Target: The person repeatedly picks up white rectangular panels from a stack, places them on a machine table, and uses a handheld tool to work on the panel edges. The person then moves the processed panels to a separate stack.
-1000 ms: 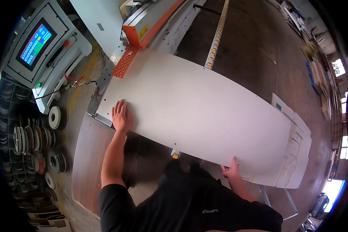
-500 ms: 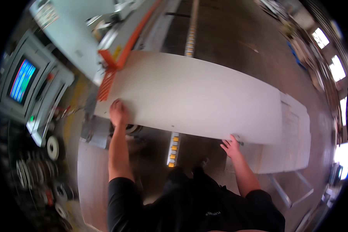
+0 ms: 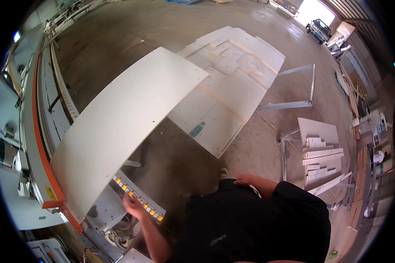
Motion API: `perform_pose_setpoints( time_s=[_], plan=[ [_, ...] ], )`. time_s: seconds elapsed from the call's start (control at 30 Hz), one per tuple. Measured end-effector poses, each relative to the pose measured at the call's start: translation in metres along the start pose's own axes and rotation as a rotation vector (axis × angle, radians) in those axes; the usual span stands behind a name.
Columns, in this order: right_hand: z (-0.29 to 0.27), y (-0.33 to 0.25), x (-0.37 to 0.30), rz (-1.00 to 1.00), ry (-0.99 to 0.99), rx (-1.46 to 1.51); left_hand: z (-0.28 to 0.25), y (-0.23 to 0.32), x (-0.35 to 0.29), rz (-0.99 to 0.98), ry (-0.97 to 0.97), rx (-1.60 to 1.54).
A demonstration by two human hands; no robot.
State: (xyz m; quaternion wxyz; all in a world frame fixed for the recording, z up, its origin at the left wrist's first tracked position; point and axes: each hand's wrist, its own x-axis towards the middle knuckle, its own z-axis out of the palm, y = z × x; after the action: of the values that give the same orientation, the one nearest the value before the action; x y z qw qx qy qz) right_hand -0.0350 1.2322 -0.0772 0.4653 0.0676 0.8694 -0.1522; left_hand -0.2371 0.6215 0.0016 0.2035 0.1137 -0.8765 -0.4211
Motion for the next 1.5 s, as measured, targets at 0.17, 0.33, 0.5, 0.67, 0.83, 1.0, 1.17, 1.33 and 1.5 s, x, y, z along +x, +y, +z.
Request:
perform_pose_setpoints(
  time_s=[0.17,0.33,0.5,0.67,0.83,1.0,1.17,1.33,1.5],
  plan=[
    [0.063,0.106,-0.017,-0.004,0.057,0.312,0.116,0.153,-0.122,0.091,-0.719,-0.13],
    [0.031,0.146,-0.031,0.028,0.028,0.693,0.226,0.185,-0.221,0.229,-1.269,-0.029],
    [0.047,0.285,-0.021,-0.305,0.084,0.909,0.288,0.247,-0.267,0.166,-1.33,0.119],
    [0.021,0.357,-0.041,-0.088,0.315,0.651,0.355,0.221,-0.277,0.243,-1.188,0.137],
    [-0.044,0.394,-0.031,0.134,0.221,0.893,0.416,0.21,-0.268,-0.349,-1.291,0.216],
    [-0.117,0.438,-0.001,0.036,0.301,0.901,0.496,0.196,-0.257,-0.291,-1.428,0.277],
    [-0.169,0.513,0.013,0.091,0.188,0.644,0.625,0.183,-0.236,0.14,-1.537,0.42],
    [-0.259,0.573,0.053,0.19,0.192,0.542,0.764,0.23,-0.186,0.452,-1.269,0.271],
    [-0.401,0.615,0.161,0.186,0.258,0.431,0.869,0.345,-0.103,-0.192,-1.286,0.017]
  ],
)
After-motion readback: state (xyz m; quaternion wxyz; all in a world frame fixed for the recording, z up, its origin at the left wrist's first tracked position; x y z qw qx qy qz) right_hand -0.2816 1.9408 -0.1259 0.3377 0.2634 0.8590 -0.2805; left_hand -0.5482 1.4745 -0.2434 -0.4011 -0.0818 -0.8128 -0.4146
